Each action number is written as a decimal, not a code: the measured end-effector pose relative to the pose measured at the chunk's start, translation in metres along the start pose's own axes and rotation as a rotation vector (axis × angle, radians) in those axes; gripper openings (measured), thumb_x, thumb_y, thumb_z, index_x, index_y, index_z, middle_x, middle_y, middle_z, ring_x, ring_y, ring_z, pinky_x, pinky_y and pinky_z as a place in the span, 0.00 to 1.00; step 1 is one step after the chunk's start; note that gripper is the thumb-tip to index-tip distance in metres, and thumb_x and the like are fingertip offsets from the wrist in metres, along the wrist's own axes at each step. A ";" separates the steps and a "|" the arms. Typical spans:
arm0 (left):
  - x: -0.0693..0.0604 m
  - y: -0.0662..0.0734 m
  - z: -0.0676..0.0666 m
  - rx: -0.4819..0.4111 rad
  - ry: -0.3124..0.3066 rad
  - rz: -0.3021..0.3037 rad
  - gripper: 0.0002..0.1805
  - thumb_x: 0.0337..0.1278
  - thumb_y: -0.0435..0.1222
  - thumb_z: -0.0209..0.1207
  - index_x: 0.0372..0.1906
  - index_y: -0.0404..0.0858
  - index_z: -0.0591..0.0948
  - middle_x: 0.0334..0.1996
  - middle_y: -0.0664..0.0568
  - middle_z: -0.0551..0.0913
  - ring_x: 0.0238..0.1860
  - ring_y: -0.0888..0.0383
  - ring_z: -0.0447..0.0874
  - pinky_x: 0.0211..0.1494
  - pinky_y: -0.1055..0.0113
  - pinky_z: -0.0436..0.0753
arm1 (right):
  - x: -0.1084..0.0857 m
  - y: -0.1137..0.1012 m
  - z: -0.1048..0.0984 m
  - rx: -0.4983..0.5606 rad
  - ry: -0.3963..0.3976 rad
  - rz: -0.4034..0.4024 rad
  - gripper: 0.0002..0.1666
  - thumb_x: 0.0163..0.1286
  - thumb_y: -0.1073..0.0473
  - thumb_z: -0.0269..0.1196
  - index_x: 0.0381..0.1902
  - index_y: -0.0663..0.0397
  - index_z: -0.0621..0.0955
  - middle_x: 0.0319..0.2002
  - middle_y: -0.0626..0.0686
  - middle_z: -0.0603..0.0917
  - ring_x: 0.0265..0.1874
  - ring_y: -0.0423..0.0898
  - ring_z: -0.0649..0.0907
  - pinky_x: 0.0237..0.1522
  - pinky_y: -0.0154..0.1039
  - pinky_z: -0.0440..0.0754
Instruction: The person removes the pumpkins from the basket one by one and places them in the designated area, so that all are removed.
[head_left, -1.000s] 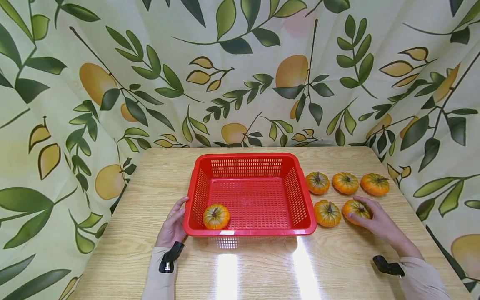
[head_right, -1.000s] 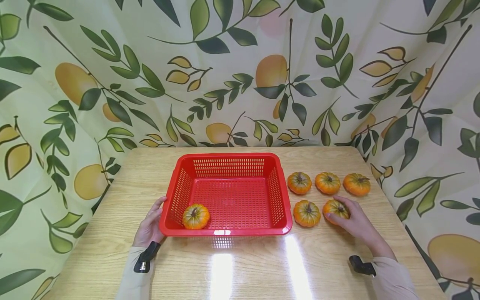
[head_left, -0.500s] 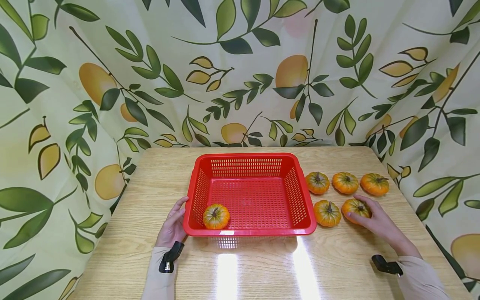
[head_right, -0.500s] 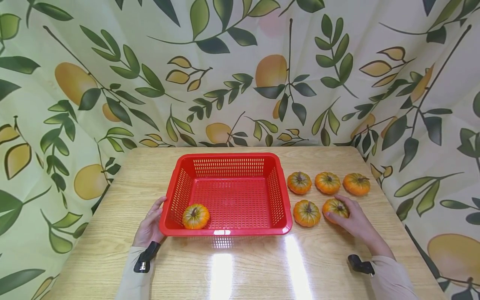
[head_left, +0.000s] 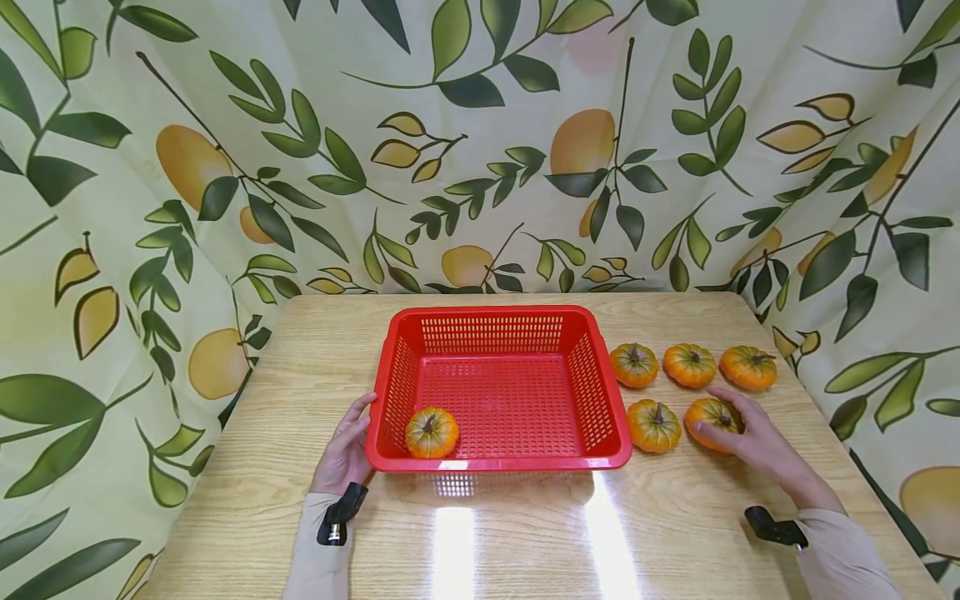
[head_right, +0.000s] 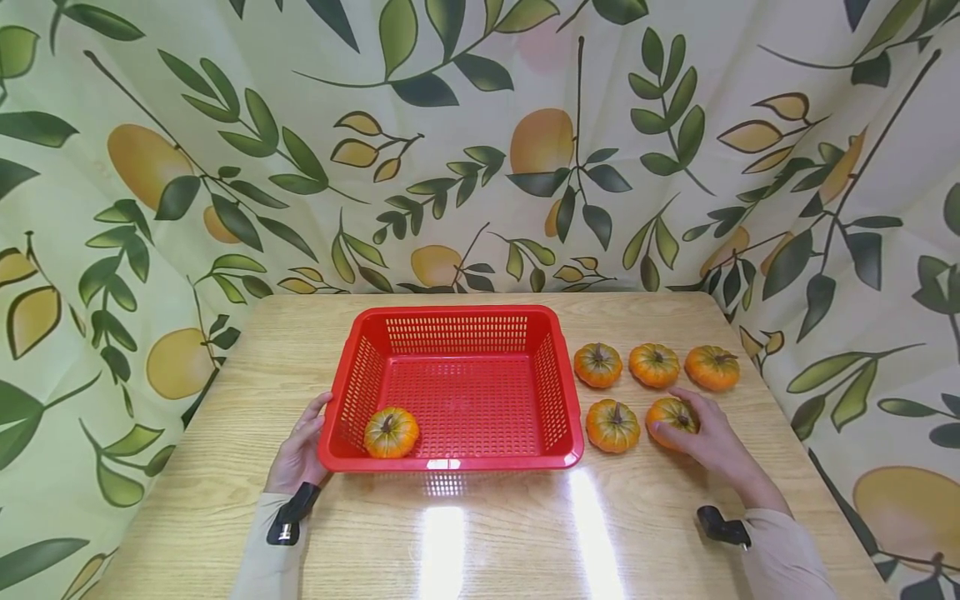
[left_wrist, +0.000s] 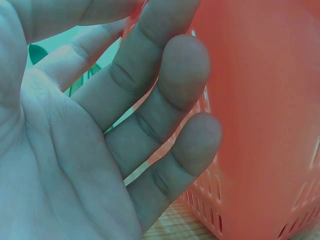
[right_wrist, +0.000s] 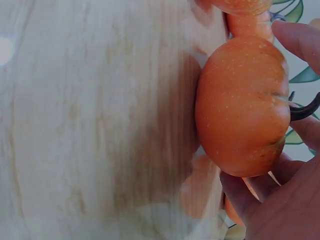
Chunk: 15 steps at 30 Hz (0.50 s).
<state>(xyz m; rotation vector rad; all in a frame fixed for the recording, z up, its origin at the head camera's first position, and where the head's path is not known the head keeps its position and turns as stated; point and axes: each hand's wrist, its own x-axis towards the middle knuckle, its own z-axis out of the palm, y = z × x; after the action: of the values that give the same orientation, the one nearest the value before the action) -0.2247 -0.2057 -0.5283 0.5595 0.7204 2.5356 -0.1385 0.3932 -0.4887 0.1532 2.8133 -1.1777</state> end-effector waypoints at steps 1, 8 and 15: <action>0.000 0.000 0.000 0.003 0.003 -0.001 0.25 0.77 0.26 0.35 0.64 0.43 0.77 0.55 0.50 0.85 0.56 0.56 0.86 0.59 0.66 0.84 | 0.000 -0.001 0.000 -0.002 0.009 -0.006 0.47 0.71 0.47 0.64 0.75 0.68 0.58 0.72 0.81 0.53 0.70 0.82 0.51 0.63 0.82 0.50; -0.001 0.001 0.002 0.021 0.014 -0.003 0.24 0.77 0.26 0.35 0.64 0.43 0.77 0.55 0.50 0.85 0.56 0.57 0.86 0.60 0.65 0.84 | 0.004 -0.007 -0.006 -0.041 0.060 -0.065 0.42 0.71 0.51 0.65 0.72 0.70 0.62 0.72 0.80 0.57 0.69 0.85 0.50 0.63 0.83 0.44; 0.000 -0.001 0.000 0.023 0.040 0.006 0.24 0.77 0.26 0.36 0.63 0.43 0.77 0.54 0.50 0.86 0.55 0.57 0.86 0.59 0.65 0.85 | 0.010 -0.026 -0.015 -0.046 0.077 -0.100 0.44 0.72 0.50 0.64 0.73 0.73 0.61 0.71 0.82 0.58 0.69 0.82 0.55 0.62 0.80 0.54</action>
<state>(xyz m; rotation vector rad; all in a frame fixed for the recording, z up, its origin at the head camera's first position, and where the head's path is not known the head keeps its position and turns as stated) -0.2242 -0.2053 -0.5288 0.5212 0.7637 2.5534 -0.1521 0.3866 -0.4608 0.0567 2.9441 -1.1491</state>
